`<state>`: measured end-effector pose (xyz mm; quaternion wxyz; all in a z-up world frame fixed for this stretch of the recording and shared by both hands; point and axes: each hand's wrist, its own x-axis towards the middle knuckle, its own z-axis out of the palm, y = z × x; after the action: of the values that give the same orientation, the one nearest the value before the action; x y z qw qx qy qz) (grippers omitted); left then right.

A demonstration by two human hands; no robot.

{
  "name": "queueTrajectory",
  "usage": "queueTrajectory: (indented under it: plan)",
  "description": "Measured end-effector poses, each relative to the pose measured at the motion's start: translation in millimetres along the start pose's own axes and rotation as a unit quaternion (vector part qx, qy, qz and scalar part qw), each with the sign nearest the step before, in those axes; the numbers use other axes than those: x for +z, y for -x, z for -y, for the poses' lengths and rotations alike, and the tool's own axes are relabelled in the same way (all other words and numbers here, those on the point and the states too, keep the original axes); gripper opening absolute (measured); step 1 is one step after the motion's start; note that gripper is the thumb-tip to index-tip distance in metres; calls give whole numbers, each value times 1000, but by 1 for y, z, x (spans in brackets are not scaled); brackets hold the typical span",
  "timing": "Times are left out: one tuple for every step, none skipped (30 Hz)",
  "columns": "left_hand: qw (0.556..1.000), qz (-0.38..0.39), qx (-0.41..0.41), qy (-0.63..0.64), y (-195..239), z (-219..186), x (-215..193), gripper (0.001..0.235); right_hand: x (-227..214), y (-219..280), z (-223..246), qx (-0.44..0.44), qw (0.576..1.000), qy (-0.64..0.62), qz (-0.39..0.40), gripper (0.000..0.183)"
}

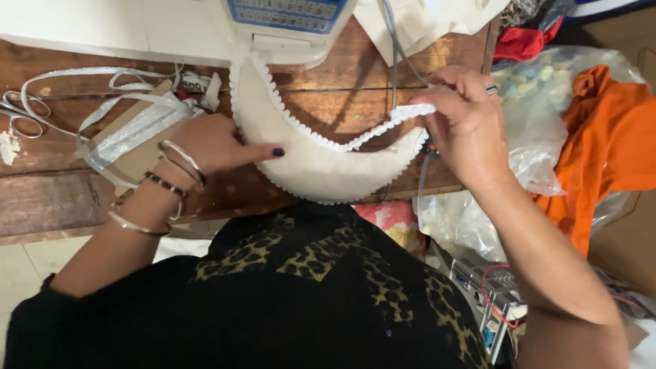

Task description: The person uses a hot glue gun to apply adhesive along the edge of a white fabric piece and presses a white ruffled trim into place. They continue applying glue and attaching the trim along the curved edge, smoothing it with their fingers as they work.

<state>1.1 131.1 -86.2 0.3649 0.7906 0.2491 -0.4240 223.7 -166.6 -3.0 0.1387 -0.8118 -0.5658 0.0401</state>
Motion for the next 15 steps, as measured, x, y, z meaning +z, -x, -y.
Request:
queueTrajectory:
  plan:
    - [995, 25, -24, -90, 20, -13, -14, 78, -1, -4, 2, 22, 997, -67, 0, 29]
    - [982, 49, -49, -178, 40, -26, -27, 81, -3, -8, 3, 44, 990, -135, -1, 31]
    - [981, 51, -47, -179, 46, -35, -30, 81, -3, -12, 3, 47, 990, -134, 0, 31]
    - [979, 17, 44, -199, 53, -44, -33, 68, -4, -15, 2, 40, 990, -136, 4, 33]
    - [968, -17, 133, -213, 60, -52, -35, 60, -4, -17, 2, 32, 990, -139, 10, 35]
    - [968, -15, 133, -212, 52, -65, -30, 60, -4, -18, 2, 33, 990, -140, 13, 35]
    - [964, -68, 235, -103, 43, -78, -27, 36, -4, -22, 1, 4, 991, -136, 13, 30]
    - [936, -122, 330, 9, 34, -91, -25, 30, -3, -26, 0, -24, 991, -131, 13, 26]
    - [935, -123, 331, 9, 18, -103, -24, 30, -2, -30, -4, -25, 991, -130, 12, 26]
    - [950, -43, 311, -2, 1, -115, -23, 22, -1, -34, -7, -79, 994, -76, -9, 23]
    - [957, 40, 287, -13, -15, -126, -20, 46, 0, -37, -10, -132, 991, -24, -28, 23]
    - [957, 41, 287, -12, -34, -131, -16, 46, 0, -38, -12, -132, 991, -24, -27, 23]
    - [939, 68, 336, -31, -54, -134, -12, 41, 0, -40, -13, -151, 988, 4, -35, 18]
    - [917, 95, 385, -50, -73, -139, -9, 39, 1, -42, -15, -171, 984, 33, -43, 14]
    - [917, 95, 385, -52, -73, -139, -15, 39, 2, -45, -16, -170, 984, 32, -44, 14]
